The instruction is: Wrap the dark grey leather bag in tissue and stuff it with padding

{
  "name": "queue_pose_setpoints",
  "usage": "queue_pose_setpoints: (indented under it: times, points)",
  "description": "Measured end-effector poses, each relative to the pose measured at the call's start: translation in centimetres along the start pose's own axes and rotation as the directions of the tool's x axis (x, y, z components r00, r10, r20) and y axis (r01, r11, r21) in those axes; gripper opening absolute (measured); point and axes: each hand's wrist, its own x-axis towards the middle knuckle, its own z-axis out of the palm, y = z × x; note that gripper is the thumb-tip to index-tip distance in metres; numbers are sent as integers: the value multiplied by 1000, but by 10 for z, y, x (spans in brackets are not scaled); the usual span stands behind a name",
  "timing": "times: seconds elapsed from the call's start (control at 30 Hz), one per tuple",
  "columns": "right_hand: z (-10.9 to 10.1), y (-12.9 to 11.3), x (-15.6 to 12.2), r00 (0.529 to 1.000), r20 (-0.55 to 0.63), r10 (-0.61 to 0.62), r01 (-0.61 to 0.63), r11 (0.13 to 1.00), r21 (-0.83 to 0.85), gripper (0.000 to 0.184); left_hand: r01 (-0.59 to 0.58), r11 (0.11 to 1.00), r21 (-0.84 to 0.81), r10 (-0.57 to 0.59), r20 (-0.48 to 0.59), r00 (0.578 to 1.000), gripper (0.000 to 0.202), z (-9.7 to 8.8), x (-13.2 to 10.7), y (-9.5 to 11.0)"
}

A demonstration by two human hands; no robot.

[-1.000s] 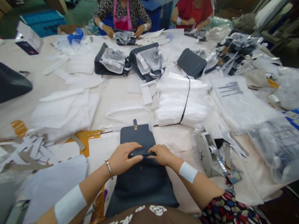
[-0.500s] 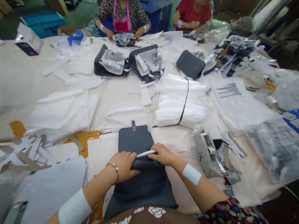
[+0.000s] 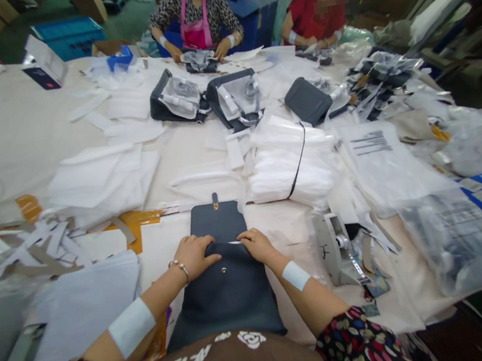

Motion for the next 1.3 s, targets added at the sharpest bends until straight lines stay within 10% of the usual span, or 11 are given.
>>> queue_pose_setpoints:
  times: [0.23,0.57,0.8,0.93,1.0,1.3]
  points:
    - [-23,-3,-19,998,56,16,-20,997,74,34,99,995,-22,-100,-34,994,52,21,-4,-11]
    - [6,-4,-13,990,-19,141,-142,982,-124,36,236,956,-175,-273,-237,932,59,37,-30,-16]
    - [12,17,-10,975,21,222,-209,944,-257,50,429,875,-225,-484,-374,791,47,55,-131,-63]
    - [13,5,-19,985,-105,136,-165,922,-351,50,768,603,-216,-774,-392,497,71,84,-209,-115]
    - [14,-6,-23,977,-185,102,-175,880,-442,52,841,490,-230,-858,-300,417,78,103,-237,-135]
    - [17,-44,-63,879,-464,-112,-156,852,-500,64,802,527,-282,-840,-316,441,65,144,-268,-148]
